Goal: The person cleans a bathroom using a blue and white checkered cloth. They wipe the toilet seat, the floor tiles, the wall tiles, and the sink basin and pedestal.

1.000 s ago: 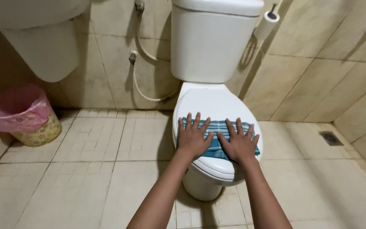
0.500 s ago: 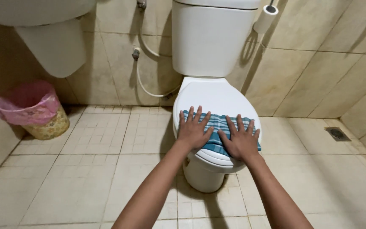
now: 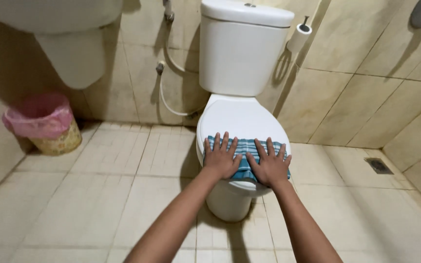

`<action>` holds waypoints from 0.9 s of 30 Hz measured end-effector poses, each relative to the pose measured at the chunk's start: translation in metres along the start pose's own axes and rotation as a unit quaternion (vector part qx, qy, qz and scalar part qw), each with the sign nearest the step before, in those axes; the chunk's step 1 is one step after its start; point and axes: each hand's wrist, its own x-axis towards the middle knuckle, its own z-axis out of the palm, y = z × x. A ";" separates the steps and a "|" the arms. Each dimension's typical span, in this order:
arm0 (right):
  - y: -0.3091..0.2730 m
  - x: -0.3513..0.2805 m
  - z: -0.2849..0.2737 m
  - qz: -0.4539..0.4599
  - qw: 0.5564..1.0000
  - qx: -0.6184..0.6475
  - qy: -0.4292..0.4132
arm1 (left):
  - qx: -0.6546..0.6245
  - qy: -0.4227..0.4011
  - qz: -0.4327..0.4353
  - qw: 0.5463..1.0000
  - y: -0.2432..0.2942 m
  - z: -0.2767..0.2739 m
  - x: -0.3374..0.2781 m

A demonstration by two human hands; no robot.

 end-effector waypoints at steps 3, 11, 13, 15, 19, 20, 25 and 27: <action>0.002 -0.026 -0.008 -0.002 1.000 0.011 -0.010 | 0.008 -0.026 0.023 0.999 0.002 0.005 -0.007; 0.006 -0.014 -0.005 -0.007 1.000 0.022 0.010 | 0.009 -0.002 0.042 0.999 0.005 -0.011 -0.002; 0.005 -0.007 -0.005 -0.007 1.000 0.023 0.014 | 0.004 0.005 0.050 0.999 0.002 -0.015 0.005; 0.004 0.004 -0.004 -0.006 1.000 0.024 0.019 | 0.023 0.018 0.051 0.998 -0.002 -0.021 0.017; -0.001 0.026 -0.001 0.006 0.999 0.021 0.026 | 0.021 0.008 0.053 0.998 -0.007 -0.028 0.028; -0.003 0.031 0.000 0.011 0.999 0.022 0.023 | 0.017 0.006 0.045 0.999 -0.008 -0.030 0.031; -0.007 0.043 0.001 0.028 0.999 0.019 0.016 | 0.011 -0.011 0.022 1.000 -0.006 -0.035 0.036; -0.007 0.041 0.001 0.027 0.999 0.019 0.013 | -0.001 -0.013 0.017 1.000 -0.006 -0.039 0.032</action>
